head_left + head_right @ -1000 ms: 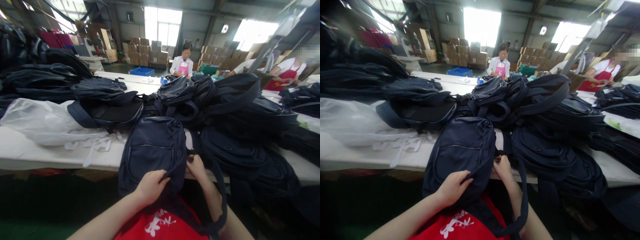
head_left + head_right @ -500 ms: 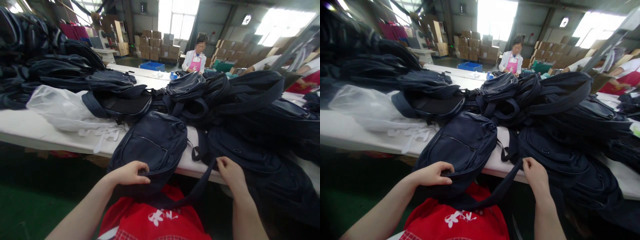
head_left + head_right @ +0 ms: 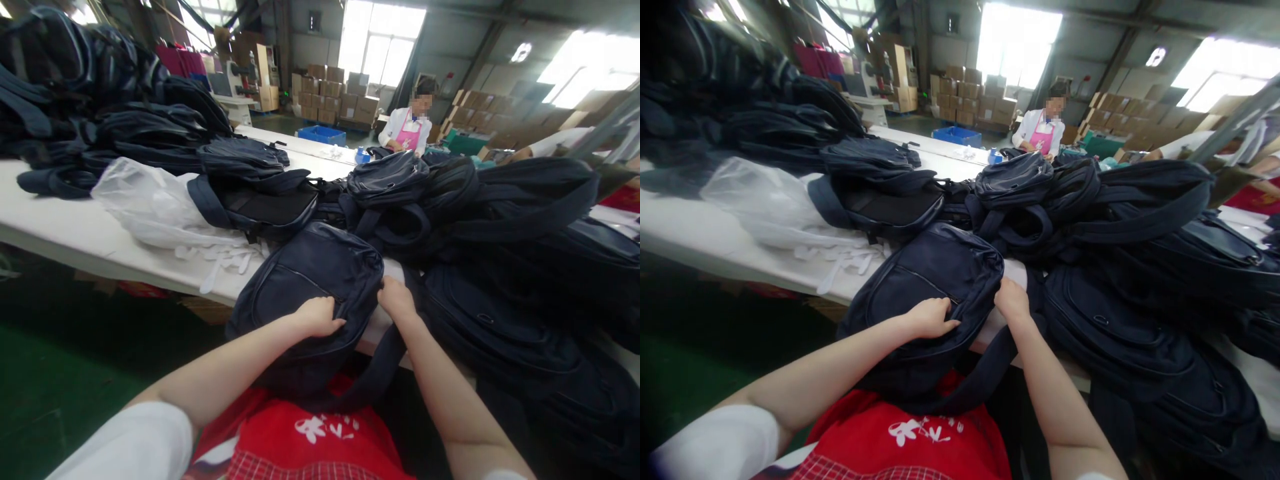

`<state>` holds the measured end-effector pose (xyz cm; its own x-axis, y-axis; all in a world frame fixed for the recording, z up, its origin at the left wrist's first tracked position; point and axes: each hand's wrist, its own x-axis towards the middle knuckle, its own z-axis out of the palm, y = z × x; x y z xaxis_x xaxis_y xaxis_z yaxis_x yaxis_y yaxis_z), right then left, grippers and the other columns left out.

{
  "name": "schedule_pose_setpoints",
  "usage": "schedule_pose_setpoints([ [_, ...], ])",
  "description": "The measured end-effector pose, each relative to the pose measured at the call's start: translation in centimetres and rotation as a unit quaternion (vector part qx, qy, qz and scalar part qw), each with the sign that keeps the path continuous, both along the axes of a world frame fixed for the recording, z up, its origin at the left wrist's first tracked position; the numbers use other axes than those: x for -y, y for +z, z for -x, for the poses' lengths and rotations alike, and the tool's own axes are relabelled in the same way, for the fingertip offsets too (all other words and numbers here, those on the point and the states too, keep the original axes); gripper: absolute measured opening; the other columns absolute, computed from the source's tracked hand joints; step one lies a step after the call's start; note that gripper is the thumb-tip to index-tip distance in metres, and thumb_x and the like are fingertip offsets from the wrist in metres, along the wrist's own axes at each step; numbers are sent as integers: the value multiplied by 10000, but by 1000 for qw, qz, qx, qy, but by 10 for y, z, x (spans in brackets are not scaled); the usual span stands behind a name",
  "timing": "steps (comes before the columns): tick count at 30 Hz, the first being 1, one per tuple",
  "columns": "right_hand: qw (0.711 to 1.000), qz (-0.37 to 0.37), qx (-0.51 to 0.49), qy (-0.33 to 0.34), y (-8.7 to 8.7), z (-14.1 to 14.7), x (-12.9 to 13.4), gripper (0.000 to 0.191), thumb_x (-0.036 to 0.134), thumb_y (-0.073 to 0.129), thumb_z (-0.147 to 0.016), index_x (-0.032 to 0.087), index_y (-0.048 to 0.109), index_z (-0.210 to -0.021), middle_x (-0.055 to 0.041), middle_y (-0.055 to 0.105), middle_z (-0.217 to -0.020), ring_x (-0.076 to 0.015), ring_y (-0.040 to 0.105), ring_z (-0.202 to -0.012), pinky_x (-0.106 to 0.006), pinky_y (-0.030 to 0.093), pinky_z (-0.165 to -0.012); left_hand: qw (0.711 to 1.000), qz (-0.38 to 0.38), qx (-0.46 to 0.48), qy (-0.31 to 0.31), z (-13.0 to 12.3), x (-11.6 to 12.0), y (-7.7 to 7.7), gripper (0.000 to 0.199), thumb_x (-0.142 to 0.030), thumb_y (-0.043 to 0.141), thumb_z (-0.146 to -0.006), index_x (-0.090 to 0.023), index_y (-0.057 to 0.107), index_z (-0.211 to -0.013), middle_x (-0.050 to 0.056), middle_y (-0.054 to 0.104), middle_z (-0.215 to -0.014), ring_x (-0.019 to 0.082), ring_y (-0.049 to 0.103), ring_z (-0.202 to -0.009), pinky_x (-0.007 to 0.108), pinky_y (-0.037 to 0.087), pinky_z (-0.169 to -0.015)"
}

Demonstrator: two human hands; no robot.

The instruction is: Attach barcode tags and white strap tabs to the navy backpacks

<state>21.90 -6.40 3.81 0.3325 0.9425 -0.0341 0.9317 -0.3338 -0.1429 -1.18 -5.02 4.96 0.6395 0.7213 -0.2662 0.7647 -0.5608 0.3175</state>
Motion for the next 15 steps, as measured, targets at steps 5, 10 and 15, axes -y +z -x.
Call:
schedule_pose_setpoints([
  [5, 1000, 23, -11, 8, -9, -10, 2, 254, 187, 516, -822, 135, 635, -1040, -162, 701, -971, -280, 662, -910, -333, 457, -766, 999, -31, 16, -20, -5, 13, -13, 422, -501, 461, -864, -137, 625, -1000, 176, 698, -974, 318, 679, -916, 394, 516, -782],
  [10, 999, 37, -18, 16, -14, -9, 4, 202, 173, 513, -810, 163, 667, -940, -124, 712, -923, -248, 663, -878, -304, 445, -759, 999, -32, 11, -27, -7, 11, -16, 388, -441, 423, -888, -138, 651, -970, 167, 707, -943, 304, 685, -899, 385, 519, -785],
  [15, 999, 33, -8, 9, -13, -6, 10, 229, 208, 500, -864, 151, 674, -1002, -144, 713, -956, -255, 662, -902, -308, 430, -762, 999, -17, 3, -41, -9, 4, -18, 409, -441, 429, -874, -123, 666, -976, 178, 708, -948, 314, 682, -901, 395, 526, -775],
])
